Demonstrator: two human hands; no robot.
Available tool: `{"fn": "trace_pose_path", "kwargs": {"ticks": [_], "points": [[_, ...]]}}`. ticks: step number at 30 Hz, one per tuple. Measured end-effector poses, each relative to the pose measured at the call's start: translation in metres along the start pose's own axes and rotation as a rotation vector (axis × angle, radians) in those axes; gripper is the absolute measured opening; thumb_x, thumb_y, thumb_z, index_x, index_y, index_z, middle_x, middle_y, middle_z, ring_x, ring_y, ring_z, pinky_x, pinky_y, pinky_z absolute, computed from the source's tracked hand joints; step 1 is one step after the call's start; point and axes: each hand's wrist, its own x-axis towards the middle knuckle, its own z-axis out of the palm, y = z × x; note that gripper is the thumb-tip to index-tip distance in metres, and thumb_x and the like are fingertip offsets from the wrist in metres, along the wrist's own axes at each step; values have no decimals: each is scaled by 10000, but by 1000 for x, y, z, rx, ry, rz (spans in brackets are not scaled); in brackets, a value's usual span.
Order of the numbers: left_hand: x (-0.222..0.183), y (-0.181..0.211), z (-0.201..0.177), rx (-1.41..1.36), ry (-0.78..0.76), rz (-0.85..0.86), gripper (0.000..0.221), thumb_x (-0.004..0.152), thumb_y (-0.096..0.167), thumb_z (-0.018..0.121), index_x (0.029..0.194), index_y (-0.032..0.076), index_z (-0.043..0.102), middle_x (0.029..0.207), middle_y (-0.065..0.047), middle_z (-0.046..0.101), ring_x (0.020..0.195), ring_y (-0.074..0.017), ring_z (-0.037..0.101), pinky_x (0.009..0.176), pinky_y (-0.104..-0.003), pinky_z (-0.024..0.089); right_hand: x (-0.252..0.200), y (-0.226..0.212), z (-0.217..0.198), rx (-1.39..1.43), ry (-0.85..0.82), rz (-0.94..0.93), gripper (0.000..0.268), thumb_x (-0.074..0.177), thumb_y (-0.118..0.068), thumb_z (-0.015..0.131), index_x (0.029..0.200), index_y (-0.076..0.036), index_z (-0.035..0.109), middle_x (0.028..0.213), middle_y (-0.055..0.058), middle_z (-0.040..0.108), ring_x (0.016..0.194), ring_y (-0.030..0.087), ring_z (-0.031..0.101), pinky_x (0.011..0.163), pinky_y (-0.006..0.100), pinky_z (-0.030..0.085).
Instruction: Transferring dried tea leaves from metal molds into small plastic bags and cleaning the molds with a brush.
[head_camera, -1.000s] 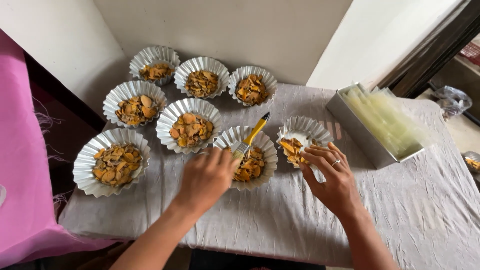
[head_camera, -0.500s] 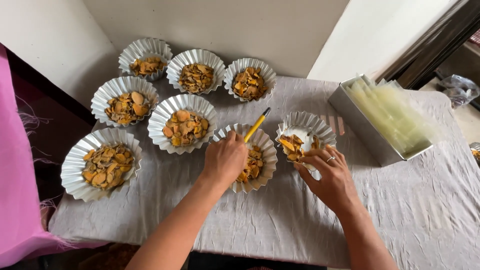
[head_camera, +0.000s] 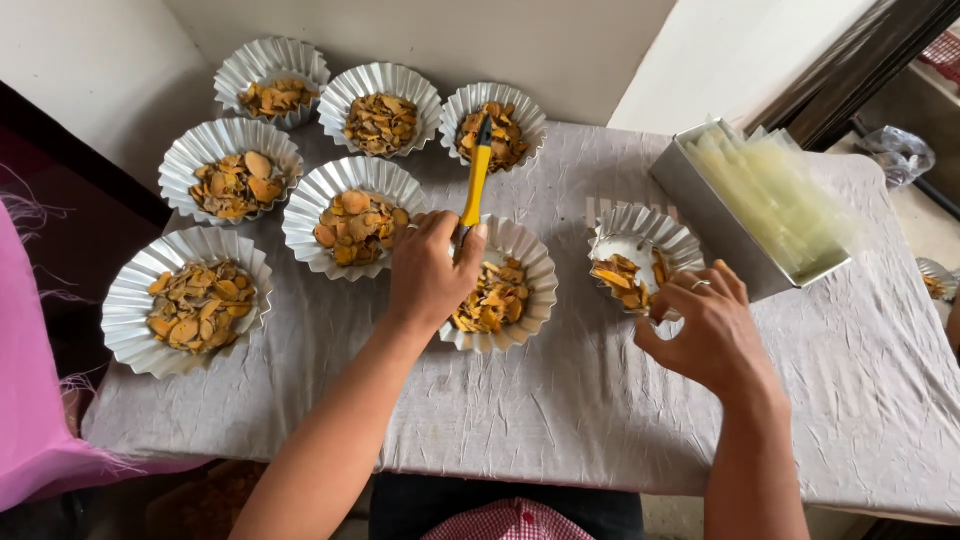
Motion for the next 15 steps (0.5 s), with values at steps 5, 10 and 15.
{"fn": "trace_pose_path", "kwargs": {"ticks": [5,10,15], "points": [[0,9,-3,-122,-10,-91,389,1025,421,556,802,104,592,731,-90,607,760,-328,669,750,-468,528,12,-15,1,23,-12,74,192,799,-276,803,907,-190,668,852,44,644,932,272,672,993,446,522],[0,17,-7,-257,-34,-103,411,1040,405,559,813,63,571,734,-137,585,777,-398,661,728,-504,521,61,-95,27,277,-228,-56,182,916,-307,684,1064,-201,691,957,119,700,888,406,689,787,547,569],[-2,20,-5,-343,19,-159,385,1055,385,555,844,63,568,774,-136,576,805,-376,657,722,-470,529,75,-104,74,223,-465,-164,280,935,-368,682,1078,-130,723,1003,135,677,938,355,690,836,443,563]]}}
